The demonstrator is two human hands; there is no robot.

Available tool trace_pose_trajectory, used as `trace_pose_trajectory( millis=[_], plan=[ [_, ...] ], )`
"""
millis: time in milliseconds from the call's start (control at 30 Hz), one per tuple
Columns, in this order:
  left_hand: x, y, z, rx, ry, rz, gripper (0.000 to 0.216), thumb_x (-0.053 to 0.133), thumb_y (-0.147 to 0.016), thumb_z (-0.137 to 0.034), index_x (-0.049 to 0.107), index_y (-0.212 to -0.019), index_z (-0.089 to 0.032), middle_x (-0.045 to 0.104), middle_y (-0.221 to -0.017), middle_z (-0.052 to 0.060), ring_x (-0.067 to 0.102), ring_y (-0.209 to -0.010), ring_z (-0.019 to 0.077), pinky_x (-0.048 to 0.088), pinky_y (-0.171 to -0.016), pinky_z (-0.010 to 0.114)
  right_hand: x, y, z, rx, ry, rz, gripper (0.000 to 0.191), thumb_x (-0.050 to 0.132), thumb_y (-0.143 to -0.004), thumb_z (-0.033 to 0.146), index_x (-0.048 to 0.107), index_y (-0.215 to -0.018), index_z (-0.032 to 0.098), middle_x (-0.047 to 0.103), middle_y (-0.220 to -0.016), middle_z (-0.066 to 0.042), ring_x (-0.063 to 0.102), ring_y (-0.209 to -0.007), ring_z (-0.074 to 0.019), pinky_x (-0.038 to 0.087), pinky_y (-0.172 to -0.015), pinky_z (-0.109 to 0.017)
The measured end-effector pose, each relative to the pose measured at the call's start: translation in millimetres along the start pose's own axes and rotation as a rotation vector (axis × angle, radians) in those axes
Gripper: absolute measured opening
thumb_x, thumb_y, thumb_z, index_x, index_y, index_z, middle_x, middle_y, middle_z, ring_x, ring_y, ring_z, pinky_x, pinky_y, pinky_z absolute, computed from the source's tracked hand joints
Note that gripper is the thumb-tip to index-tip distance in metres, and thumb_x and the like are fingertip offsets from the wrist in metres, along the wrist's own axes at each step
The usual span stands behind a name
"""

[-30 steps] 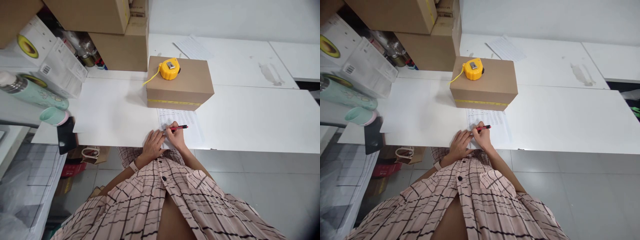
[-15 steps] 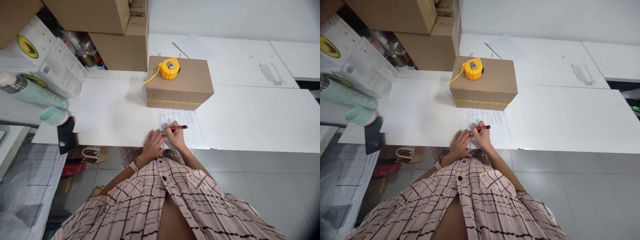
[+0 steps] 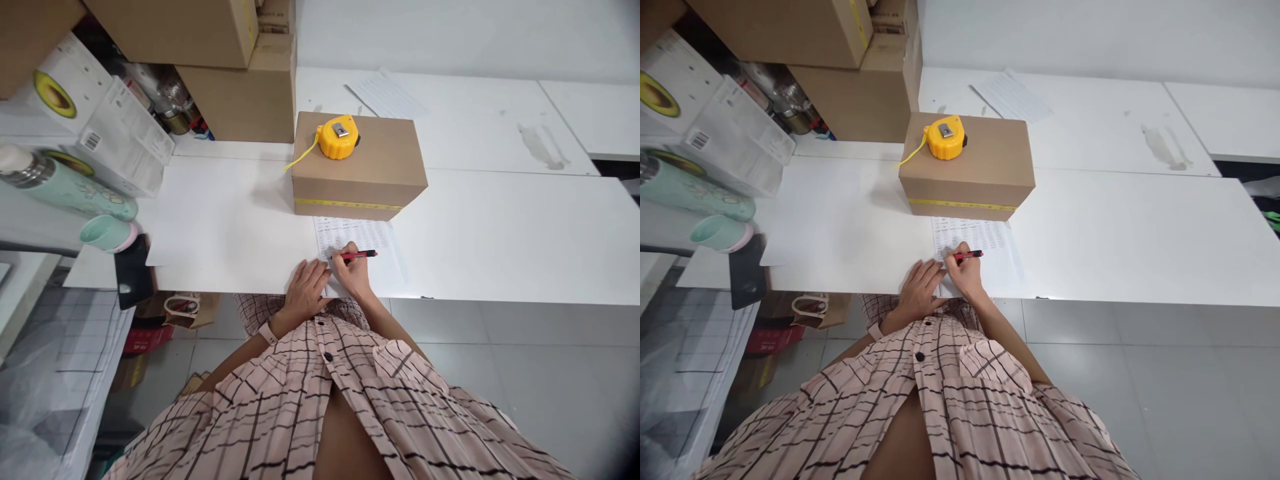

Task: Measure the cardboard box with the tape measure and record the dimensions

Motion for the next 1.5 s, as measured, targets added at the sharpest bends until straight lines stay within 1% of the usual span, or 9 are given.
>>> trace_pose_trajectory(
  millis=[533,733,900,1033,1167,1233,1333,1400,1500],
  plan=[
    [1.9,0.6,2.0,-0.017,0.056,0.042,0.057,0.057,-0.096,-0.053,0.060,-0.137,-0.014,0.063,-0.142,0.019,0.052,-0.139,0.0348,0.034,-0.122,0.055,-4.3,3.8,3.2,-0.010,-0.011,-0.046,0.026,0.060,-0.087,0.030,0.041,-0.070,0.025,0.042,-0.061,0.006,0.042,-0.061,-0.0131,0.036,-0.061,-0.028],
    [2.5,1.0,2.0,-0.022,0.061,0.056,0.054,0.059,-0.096,-0.052,0.061,-0.134,-0.014,0.062,-0.142,0.018,0.052,-0.140,0.0357,0.035,-0.122,0.058,-79.2,-0.8,-7.4,-0.043,0.120,-0.290,0.019,0.052,-0.097,0.042,0.057,-0.100,0.023,0.064,-0.088,-0.002,0.058,-0.078,-0.0180,0.045,-0.074,-0.033],
    [-22.6,-7.3,2.4,-0.047,0.188,0.100,0.056,0.068,-0.090,-0.050,0.060,-0.133,-0.014,0.061,-0.142,0.019,0.053,-0.136,0.0364,0.041,-0.118,0.059,-157.8,-25.4,-36.0,-0.184,0.715,-0.331,0.034,0.048,-0.089,0.021,0.064,-0.119,0.020,0.063,-0.114,-0.015,0.053,-0.107,-0.0300,0.044,-0.091,-0.044],
    [-82.0,-49.2,20.1,-0.100,0.256,-0.086,0.047,0.064,-0.094,-0.048,0.058,-0.132,-0.019,0.058,-0.142,0.016,0.055,-0.132,0.0311,0.050,-0.110,0.051,-176.9,-36.8,-58.7,-0.140,0.963,-0.312,0.048,0.046,-0.085,0.014,0.064,-0.130,0.019,0.062,-0.121,-0.018,0.050,-0.109,-0.0330,0.041,-0.092,-0.047],
    [-137.1,-131.0,48.8,-0.135,0.184,-0.393,0.034,0.061,-0.097,-0.038,0.059,-0.126,-0.019,0.061,-0.138,0.014,0.053,-0.133,0.0289,0.041,-0.117,0.050,-173.8,-37.8,-61.5,-0.119,0.952,-0.362,0.056,0.037,-0.089,0.009,0.061,-0.138,0.019,0.065,-0.124,-0.016,0.051,-0.110,-0.0319,0.042,-0.093,-0.046],
    [-144.3,-179.0,65.3,-0.191,0.178,-0.417,0.044,0.067,-0.092,-0.034,0.056,-0.131,-0.017,0.057,-0.143,0.015,0.048,-0.139,0.0305,0.036,-0.120,0.050,-172.1,-37.4,-60.6,-0.125,0.935,-0.369,0.060,0.036,-0.087,0.005,0.058,-0.141,0.019,0.066,-0.125,-0.016,0.052,-0.111,-0.0312,0.043,-0.094,-0.046],
    [-134.4,-238.7,88.9,-0.331,0.204,-0.280,0.075,0.081,-0.078,-0.031,0.047,-0.142,-0.012,0.047,-0.152,0.020,0.039,-0.145,0.0373,0.033,-0.120,0.052,-172.4,-36.8,-60.3,-0.143,0.914,-0.363,0.059,0.037,-0.086,0.005,0.058,-0.140,0.017,0.067,-0.123,-0.016,0.054,-0.110,-0.0309,0.044,-0.094,-0.046],
    [-126.0,-259.4,97.4,-0.389,0.254,-0.188,0.083,0.083,-0.074,-0.029,0.045,-0.145,-0.011,0.048,-0.151,0.022,0.041,-0.143,0.0391,0.034,-0.118,0.052,-175.2,-34.7,-57.9,-0.162,0.871,-0.408,0.053,0.038,-0.089,0.010,0.060,-0.136,0.017,0.068,-0.121,-0.017,0.056,-0.110,-0.0309,0.046,-0.093,-0.047],
    [-123.8,-260.5,94.0,-0.390,0.443,-0.176,0.080,0.081,-0.074,-0.035,0.045,-0.143,-0.015,0.061,-0.134,0.019,0.057,-0.128,0.0364,0.044,-0.109,0.051,-181.7,-25.9,-41.0,-0.209,0.714,-0.608,0.040,0.038,-0.096,0.022,0.065,-0.125,0.018,0.068,-0.119,-0.018,0.058,-0.113,-0.0312,0.047,-0.097,-0.049]
  ],
)
Point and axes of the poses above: each hand's wrist, its own y-axis away from the middle knuckle, its own x-axis out of the palm, z = x × y, the point moved 5 cm from there along -y, towards the middle knuckle
